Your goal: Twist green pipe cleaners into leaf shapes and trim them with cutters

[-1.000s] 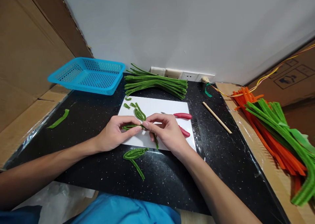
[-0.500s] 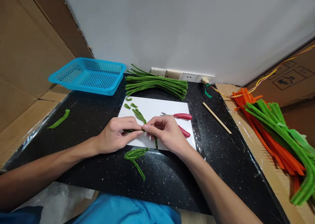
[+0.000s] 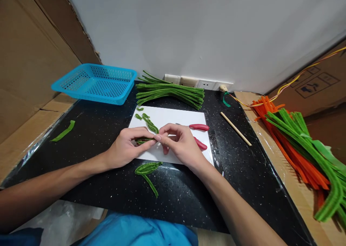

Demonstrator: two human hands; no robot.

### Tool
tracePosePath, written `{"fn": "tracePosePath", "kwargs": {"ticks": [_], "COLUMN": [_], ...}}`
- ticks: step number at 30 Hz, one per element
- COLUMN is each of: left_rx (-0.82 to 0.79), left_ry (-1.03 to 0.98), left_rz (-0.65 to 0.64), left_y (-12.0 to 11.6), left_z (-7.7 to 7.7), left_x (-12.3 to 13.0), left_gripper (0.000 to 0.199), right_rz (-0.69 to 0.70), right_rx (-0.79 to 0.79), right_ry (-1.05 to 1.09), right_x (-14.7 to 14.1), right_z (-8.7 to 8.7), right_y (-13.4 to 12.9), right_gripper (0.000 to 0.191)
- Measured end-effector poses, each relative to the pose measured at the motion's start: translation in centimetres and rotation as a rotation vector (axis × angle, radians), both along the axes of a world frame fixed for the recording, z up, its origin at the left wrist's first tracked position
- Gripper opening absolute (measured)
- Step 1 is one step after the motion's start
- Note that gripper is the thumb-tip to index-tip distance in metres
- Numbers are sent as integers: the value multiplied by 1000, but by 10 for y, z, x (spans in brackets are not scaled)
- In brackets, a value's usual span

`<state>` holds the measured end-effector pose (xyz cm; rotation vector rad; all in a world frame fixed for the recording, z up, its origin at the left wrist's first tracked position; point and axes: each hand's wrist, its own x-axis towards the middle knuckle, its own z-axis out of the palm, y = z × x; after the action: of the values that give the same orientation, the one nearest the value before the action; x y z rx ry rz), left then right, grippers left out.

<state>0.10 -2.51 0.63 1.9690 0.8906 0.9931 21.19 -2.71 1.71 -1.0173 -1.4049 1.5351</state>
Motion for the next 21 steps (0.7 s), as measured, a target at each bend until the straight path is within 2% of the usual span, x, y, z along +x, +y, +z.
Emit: {"fn": "tracePosePath", "kwargs": {"ticks": [3, 6, 15, 21], "left_rx": [-237, -343, -443, -475], "left_ry": [-97, -228, -378, -420], "left_rz": [25, 13, 118, 165], "left_y": [3, 8, 16, 15], "left_z": [-4, -7, -2, 3], "left_x": [2, 1, -3, -4], "left_gripper": [22, 35, 41, 40], "right_rz": [-8, -52, -96, -39], "right_rx": [57, 102, 102, 87], "right_ry": [2, -13, -20, -53], "right_x": [0, 2, 5, 4], "right_z": [2, 4, 2, 2], "right_y": [0, 1, 3, 2], "right_gripper": [36, 34, 36, 36]}}
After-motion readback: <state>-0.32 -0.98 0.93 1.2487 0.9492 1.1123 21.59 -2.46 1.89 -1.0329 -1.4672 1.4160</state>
